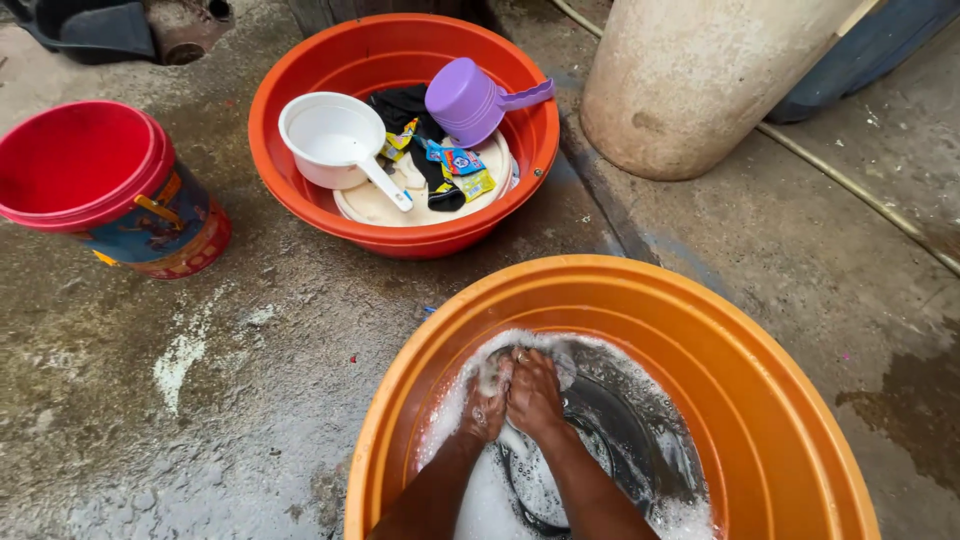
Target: The person scrubs a dark mechanical part, likely a brake caliper, with both hands in a large orange basin filled with soapy water. They repeatedly rub the part's surfaces and rotate it to clean different sides, then briefly lift it out of the water before submerging it again.
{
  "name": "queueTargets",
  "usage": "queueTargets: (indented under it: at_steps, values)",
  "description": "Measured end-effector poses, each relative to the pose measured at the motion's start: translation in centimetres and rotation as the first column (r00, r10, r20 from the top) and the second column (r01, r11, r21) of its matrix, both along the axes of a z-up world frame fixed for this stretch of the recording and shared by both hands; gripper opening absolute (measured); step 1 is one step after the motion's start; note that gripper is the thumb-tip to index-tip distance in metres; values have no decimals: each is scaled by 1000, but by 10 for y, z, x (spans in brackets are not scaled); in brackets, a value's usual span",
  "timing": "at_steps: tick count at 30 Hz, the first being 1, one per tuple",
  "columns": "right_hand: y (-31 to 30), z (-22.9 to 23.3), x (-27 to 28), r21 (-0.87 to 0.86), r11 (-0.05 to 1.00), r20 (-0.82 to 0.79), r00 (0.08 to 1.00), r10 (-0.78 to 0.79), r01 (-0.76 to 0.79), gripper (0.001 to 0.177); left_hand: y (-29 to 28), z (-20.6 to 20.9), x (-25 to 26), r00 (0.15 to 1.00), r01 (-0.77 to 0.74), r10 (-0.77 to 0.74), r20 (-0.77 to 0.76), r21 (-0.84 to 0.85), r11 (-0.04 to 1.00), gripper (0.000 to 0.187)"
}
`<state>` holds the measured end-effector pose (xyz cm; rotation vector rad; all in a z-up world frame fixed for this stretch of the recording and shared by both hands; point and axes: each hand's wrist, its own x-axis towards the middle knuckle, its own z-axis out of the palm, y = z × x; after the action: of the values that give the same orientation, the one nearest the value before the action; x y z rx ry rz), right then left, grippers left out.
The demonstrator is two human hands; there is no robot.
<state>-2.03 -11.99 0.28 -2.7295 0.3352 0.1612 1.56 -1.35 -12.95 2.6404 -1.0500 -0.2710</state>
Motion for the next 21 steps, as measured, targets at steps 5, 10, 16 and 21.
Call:
queueTargets:
  at_steps: [5, 10, 16, 21]
  values:
    - [-42, -10, -9, -121, 961, 326, 904, 276, -249, 41, 7, 42, -7, 895, -434, 310, -321, -471, 768, 69]
    - [-107, -13, -80, -334, 917, 470, 882, -41, 220, 43, 23, 117, -8, 853, -496, 321, -412, -444, 747, 65]
    - [-109, 25, -137, -182, 820, 284, 827, -485, 543, 47, 6, 75, -2, 935, -353, 270, -231, -512, 783, 64]
    - [-78, 43, -124, -18, 617, -117, 611, -783, 787, 55, 10, 92, -13, 976, -216, 186, -113, -587, 780, 73]
